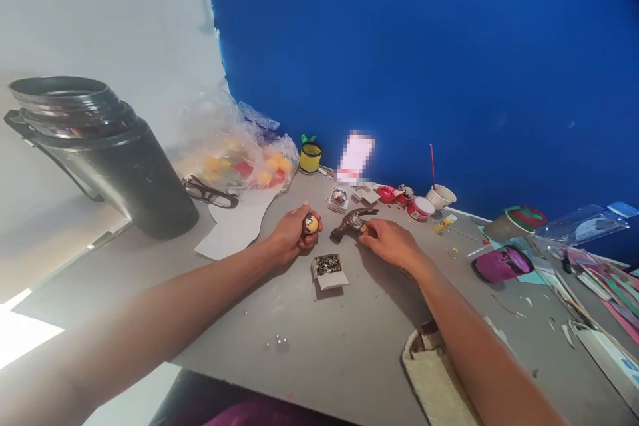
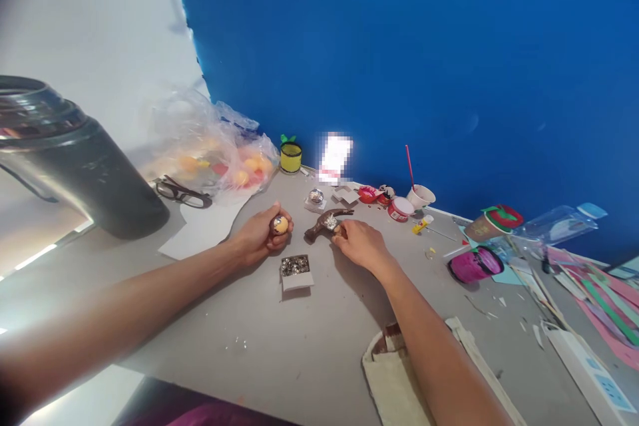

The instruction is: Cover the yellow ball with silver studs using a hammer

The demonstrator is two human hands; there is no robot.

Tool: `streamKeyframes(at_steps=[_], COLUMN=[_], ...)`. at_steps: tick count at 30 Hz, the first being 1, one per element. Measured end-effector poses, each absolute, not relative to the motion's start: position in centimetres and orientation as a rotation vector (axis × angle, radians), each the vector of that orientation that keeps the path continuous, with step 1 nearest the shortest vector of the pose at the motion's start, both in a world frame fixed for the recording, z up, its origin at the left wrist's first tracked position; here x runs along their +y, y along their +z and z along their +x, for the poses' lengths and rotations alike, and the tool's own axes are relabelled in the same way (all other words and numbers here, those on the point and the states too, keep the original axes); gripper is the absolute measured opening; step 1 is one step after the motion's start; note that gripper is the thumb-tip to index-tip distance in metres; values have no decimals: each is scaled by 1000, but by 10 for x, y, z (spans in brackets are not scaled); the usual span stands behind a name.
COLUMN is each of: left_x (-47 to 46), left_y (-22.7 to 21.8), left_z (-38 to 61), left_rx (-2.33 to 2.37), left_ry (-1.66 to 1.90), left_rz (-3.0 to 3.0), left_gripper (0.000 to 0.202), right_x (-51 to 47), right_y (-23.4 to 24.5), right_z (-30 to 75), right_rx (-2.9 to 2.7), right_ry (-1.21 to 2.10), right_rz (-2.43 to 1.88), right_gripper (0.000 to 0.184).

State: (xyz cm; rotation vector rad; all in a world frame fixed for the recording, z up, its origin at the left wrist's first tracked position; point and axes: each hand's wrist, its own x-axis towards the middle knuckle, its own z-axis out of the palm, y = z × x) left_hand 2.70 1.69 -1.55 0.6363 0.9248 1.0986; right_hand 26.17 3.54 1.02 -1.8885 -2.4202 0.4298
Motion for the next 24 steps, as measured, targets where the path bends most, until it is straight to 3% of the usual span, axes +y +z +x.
streamKeyframes(at_steps=[5, 12, 24], left_x=[16, 17, 16], left_y=[-14, -22, -25], left_z=[29, 26, 24], left_rx=[932, 930, 984], left_ry=[1103, 1088, 999], left_rz=[631, 679, 746], left_gripper=[36, 39, 51], right_x=[21, -10, -6], right_y=[25, 16, -14], right_z=[253, 213, 197], right_rx=[-2506, -2766, -2896], right_ry=[74, 223, -231], right_rz=[-1865, -1031, -773], right_gripper=[19, 9, 20])
